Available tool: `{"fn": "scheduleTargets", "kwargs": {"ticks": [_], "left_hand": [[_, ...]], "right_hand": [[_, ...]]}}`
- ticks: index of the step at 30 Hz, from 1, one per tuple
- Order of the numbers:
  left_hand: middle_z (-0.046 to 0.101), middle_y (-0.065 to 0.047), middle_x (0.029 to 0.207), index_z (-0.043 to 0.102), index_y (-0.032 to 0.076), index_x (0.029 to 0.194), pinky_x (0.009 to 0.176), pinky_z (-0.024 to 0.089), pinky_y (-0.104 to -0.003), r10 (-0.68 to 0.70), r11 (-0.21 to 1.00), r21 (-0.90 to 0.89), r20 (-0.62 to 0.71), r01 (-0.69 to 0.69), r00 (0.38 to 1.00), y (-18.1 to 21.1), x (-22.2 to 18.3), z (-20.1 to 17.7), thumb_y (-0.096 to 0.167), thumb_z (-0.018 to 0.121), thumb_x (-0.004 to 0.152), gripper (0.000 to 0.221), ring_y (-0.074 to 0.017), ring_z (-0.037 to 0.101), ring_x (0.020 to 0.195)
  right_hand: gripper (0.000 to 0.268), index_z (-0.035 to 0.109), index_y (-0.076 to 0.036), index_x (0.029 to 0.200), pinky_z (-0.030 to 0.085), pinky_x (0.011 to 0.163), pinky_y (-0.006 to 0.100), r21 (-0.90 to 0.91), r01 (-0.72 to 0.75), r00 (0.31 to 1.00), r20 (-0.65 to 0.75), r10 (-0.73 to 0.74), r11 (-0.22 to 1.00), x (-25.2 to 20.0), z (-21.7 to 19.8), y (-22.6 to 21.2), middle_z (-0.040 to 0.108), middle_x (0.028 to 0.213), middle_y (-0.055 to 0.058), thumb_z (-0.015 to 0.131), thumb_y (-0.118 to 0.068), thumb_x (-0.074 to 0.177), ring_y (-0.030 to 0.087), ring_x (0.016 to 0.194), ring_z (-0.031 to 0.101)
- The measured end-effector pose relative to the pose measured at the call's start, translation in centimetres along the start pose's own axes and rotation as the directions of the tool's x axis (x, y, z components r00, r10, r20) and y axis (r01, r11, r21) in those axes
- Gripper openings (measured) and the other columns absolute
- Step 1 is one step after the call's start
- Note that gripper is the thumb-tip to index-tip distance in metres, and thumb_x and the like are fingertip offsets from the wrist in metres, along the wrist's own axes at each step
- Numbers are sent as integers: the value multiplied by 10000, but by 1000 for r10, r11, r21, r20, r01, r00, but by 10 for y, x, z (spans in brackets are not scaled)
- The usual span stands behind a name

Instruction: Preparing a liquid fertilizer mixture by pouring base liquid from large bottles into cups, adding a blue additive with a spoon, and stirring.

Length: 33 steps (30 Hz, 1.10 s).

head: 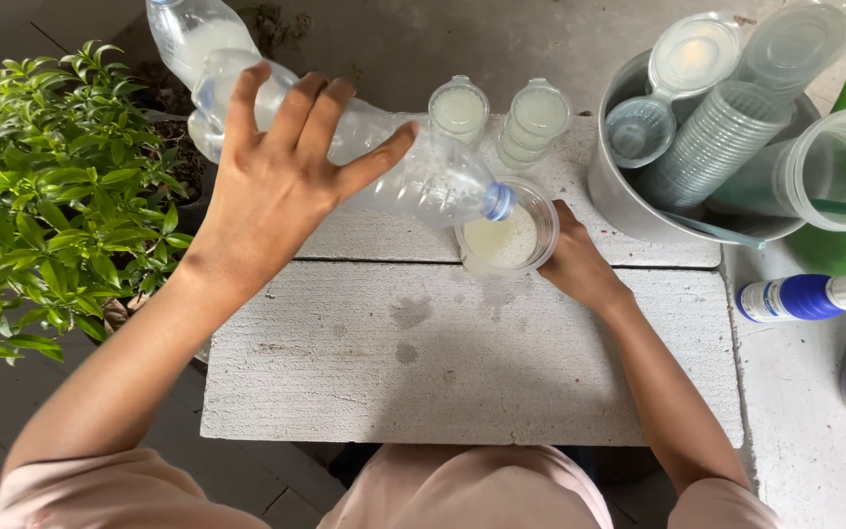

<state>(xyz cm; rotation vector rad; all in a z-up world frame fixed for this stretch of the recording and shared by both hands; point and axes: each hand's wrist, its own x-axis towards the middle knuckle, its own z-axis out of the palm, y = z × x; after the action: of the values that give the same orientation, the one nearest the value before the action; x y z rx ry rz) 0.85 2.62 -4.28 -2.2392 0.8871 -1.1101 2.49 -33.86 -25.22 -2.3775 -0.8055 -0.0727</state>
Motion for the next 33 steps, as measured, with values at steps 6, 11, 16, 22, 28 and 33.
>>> {"fn": "scheduleTargets", "kwargs": {"ticks": [6,11,16,22,28,33], "left_hand": [[633,-76,1261,515,396,1524,1034,474,-464,-57,997,-42,24,58,998,5,-14,6,-103,696,911,810,-211,651,1125],[624,-69,1262,556,399,1512,1041,460,-460,-83,995,-54,36,85,996,7,-21,13,-130,679,877,836,-206,648,1118],[641,-40,1264,539,371,1519,1031,442,-431,-129,985,-106,56,135,990,19,-40,35,-82,749,828,853,-190,675,1091],[636,-135,1346,345,210,1560,1045,462,-582,-222,639,-655,345,403,912,45,-62,70,314,997,670,1109,-316,629,1208],[548,-102,1467,328,223,1542,1053,392,-580,-153,195,-878,413,437,898,59,-50,86,167,951,661,1081,-339,542,1279],[497,-39,1576,325,206,1558,1126,439,-482,-118,100,-925,355,367,927,54,-34,78,111,935,699,1058,-330,538,1372]], "right_hand": [[611,617,-23,1353,488,969,494,27,-64,998,1,64,998,2,-5,-7,585,1274,267,802,17,772,410,1245,536],[518,645,15,1243,512,890,447,1,61,997,-36,-61,998,5,-14,-16,630,1198,236,743,147,752,383,1168,563],[355,684,24,1066,523,901,464,-149,66,997,-21,-70,987,-1,-43,-35,646,1237,225,694,190,753,415,1128,607],[248,735,-30,1189,513,918,410,-161,-140,990,-46,134,977,-7,-103,-88,695,1152,131,692,-130,966,278,998,687],[280,613,135,1268,655,1019,415,143,184,913,-393,-115,973,34,-133,-157,615,1305,327,686,180,1002,390,1260,637],[216,710,133,1171,588,1020,439,-40,369,851,-386,-355,928,63,-133,-151,703,1240,313,799,106,976,406,1136,712]]}}
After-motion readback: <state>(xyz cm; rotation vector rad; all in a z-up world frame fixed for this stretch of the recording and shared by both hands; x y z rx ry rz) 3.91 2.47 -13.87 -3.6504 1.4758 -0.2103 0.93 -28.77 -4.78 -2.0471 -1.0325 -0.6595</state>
